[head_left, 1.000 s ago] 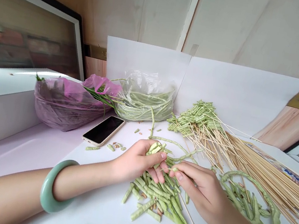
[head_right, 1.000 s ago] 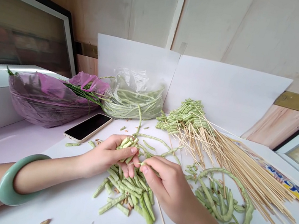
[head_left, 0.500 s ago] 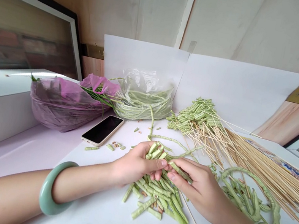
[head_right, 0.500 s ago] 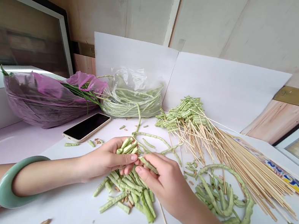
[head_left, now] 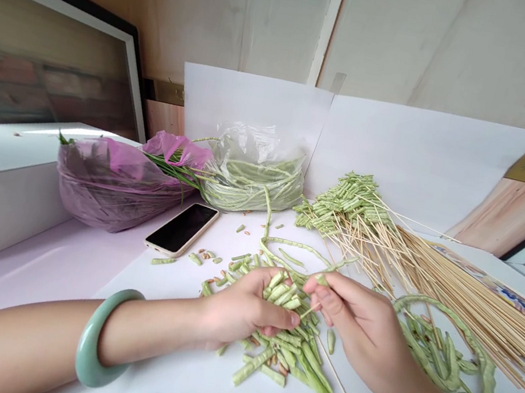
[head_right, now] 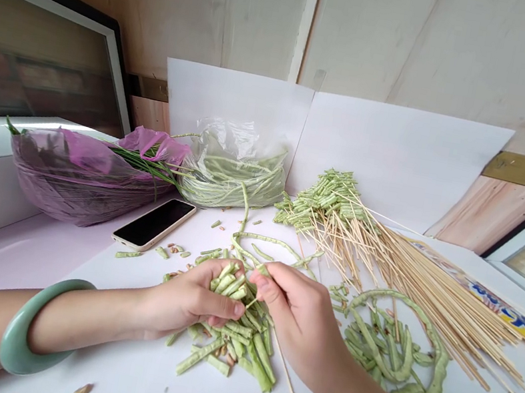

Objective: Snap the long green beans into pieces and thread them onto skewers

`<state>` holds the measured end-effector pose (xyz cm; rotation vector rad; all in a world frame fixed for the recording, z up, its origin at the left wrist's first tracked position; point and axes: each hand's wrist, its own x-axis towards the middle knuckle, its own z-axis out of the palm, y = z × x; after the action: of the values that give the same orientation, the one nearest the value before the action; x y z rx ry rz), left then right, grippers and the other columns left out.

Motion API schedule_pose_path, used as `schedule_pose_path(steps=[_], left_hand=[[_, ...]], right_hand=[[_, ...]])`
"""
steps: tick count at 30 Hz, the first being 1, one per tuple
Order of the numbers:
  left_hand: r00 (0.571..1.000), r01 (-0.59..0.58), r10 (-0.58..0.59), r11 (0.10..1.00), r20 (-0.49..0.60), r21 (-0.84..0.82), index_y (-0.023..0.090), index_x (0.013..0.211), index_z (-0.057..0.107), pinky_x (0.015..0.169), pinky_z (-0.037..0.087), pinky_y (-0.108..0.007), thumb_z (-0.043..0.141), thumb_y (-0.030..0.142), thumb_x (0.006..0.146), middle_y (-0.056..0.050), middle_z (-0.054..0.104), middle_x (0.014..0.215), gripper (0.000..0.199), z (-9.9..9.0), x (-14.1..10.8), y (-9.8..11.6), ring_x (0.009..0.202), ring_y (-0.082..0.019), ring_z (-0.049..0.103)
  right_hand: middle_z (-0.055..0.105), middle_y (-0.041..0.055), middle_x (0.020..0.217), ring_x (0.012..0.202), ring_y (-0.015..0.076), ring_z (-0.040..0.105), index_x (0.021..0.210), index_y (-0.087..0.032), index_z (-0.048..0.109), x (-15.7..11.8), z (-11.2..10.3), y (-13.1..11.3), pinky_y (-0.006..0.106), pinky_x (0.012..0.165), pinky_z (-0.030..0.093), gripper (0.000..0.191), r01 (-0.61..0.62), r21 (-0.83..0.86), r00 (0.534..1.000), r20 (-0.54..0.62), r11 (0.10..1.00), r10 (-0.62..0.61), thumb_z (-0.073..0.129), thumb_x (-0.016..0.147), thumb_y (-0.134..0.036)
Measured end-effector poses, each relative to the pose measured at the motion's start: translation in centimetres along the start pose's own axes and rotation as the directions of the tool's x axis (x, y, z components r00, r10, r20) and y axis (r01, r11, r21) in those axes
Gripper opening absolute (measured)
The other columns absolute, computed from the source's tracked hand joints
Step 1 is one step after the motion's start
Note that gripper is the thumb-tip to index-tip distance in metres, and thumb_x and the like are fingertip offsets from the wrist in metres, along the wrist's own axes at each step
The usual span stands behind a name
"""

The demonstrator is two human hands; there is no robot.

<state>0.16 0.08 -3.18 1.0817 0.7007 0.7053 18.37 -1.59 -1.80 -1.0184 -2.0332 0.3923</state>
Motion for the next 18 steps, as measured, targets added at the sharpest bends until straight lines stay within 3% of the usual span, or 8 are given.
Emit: schedule_pose_path(steps=[8,14,16,18], left_hand=[[0.997,-0.059,0.053,0.991,0.053,0.123,0.016,0.087,0.054,0.048,0.032,-0.020,0.078,0.031,0.065,0.007,0.049,0.062,0.036,-0.1,-0.1,0.1,0.051,-0.006,0.042],[0.995,-0.091,0.082,0.981,0.061,0.170,0.017,0.080,0.051,0.047,0.030,-0.020,0.078,0.034,0.067,0.007,0.048,0.062,0.034,-0.2,-0.1,0.3,0.051,-0.006,0.041],[0.995,-0.099,0.094,0.983,0.037,0.156,0.017,0.082,0.052,0.046,0.031,-0.020,0.079,0.034,0.066,0.007,0.048,0.059,0.035,-0.2,0.0,0.4,0.050,-0.006,0.041],[0.993,-0.115,0.112,0.983,0.029,0.142,0.016,0.084,0.053,0.047,0.033,-0.020,0.078,0.034,0.067,0.007,0.049,0.058,0.036,-0.2,0.1,0.5,0.049,-0.006,0.043]], right_hand=[[0.056,-0.0015,0.064,0.050,0.0116,0.051,0.082,-0.021,0.062,0.3,-1.4,0.4,0.023,0.048,0.044,0.029,-0.066,0.087,0.988,-0.131,0.994,0.077,0.045,0.098,-0.037],[0.055,-0.0020,0.066,0.047,0.0107,0.049,0.081,-0.023,0.062,1.1,-3.4,1.0,0.023,0.045,0.042,0.028,-0.097,0.125,0.941,-0.312,0.987,0.132,0.048,0.096,-0.042],[0.053,-0.0023,0.062,0.047,0.0112,0.046,0.075,-0.022,0.061,1.2,-3.9,1.3,0.024,0.044,0.039,0.030,-0.116,0.035,0.952,-0.282,0.993,0.122,0.051,0.094,-0.043],[0.055,-0.0017,0.062,0.051,0.0128,0.048,0.073,-0.021,0.063,1.2,-4.1,1.5,0.023,0.043,0.036,0.027,-0.112,-0.063,0.985,-0.137,0.992,0.103,0.060,0.088,-0.043]])
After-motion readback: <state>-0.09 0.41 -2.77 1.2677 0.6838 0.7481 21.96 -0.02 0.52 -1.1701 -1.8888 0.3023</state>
